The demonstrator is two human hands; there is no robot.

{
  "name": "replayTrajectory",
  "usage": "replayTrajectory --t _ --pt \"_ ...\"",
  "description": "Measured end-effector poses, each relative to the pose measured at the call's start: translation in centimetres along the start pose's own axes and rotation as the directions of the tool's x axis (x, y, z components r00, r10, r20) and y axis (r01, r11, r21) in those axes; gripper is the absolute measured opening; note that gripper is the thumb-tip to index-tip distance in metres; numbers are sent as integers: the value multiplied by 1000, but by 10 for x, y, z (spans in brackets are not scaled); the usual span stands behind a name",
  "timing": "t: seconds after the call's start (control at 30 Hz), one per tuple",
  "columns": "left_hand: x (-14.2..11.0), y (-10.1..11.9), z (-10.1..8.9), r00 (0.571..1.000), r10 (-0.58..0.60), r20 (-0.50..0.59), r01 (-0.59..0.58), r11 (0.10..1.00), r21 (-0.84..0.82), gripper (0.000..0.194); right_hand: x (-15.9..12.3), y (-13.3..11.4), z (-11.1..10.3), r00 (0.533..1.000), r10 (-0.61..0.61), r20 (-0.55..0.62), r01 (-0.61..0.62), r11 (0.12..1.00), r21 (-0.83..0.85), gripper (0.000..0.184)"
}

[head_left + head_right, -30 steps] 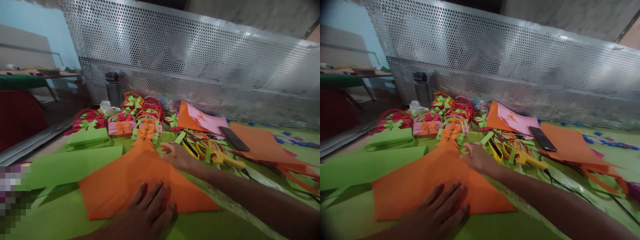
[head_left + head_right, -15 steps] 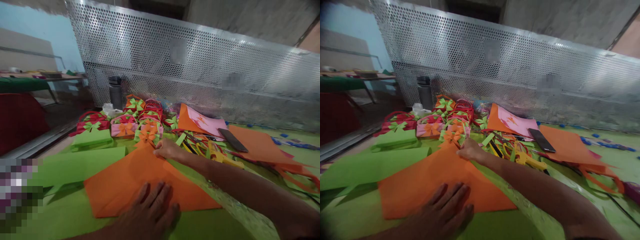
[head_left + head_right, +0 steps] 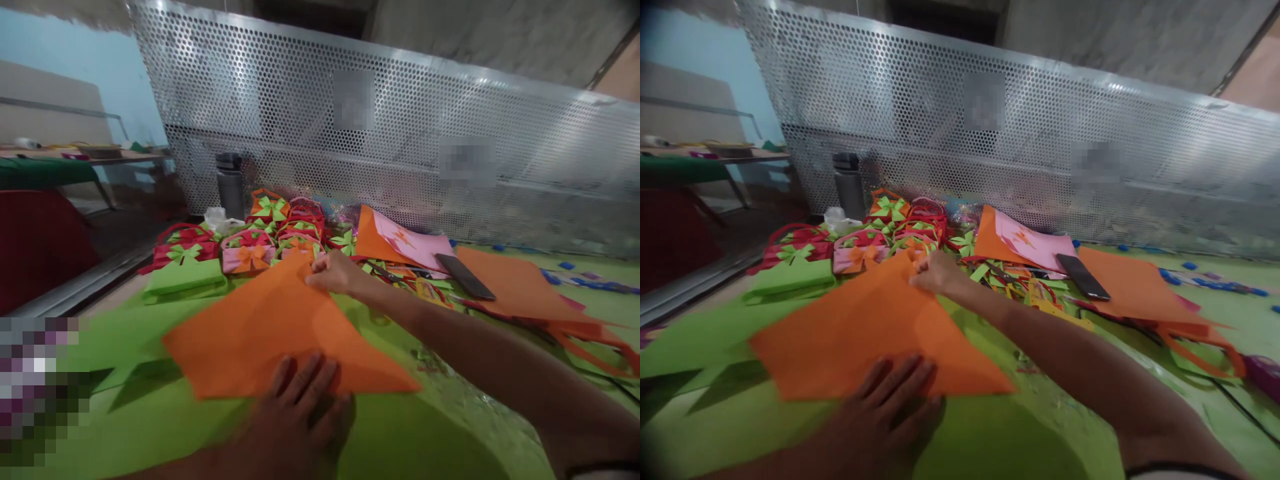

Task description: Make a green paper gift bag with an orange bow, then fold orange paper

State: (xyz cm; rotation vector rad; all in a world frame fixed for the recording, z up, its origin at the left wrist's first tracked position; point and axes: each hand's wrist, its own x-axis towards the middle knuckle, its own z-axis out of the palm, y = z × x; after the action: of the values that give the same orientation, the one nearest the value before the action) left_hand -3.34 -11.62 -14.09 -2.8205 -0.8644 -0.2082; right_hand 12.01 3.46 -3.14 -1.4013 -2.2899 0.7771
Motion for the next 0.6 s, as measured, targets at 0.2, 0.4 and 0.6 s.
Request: replayTrajectory --t 0.2,0.4,0.6 --pt "5 -21 -22 985 -135 108 149 978 -143 86 18 1 -1 991 10 -130 0 997 81 18" --pt "5 -28 -19 985 -132 107 147 977 -157 85 -4 2 -1 990 115 -85 -96 974 203 7" --pt "12 -30 -22 988 -101 115 125 968 -218 83 -69 7 7 916 274 291 -342 914 216 20"
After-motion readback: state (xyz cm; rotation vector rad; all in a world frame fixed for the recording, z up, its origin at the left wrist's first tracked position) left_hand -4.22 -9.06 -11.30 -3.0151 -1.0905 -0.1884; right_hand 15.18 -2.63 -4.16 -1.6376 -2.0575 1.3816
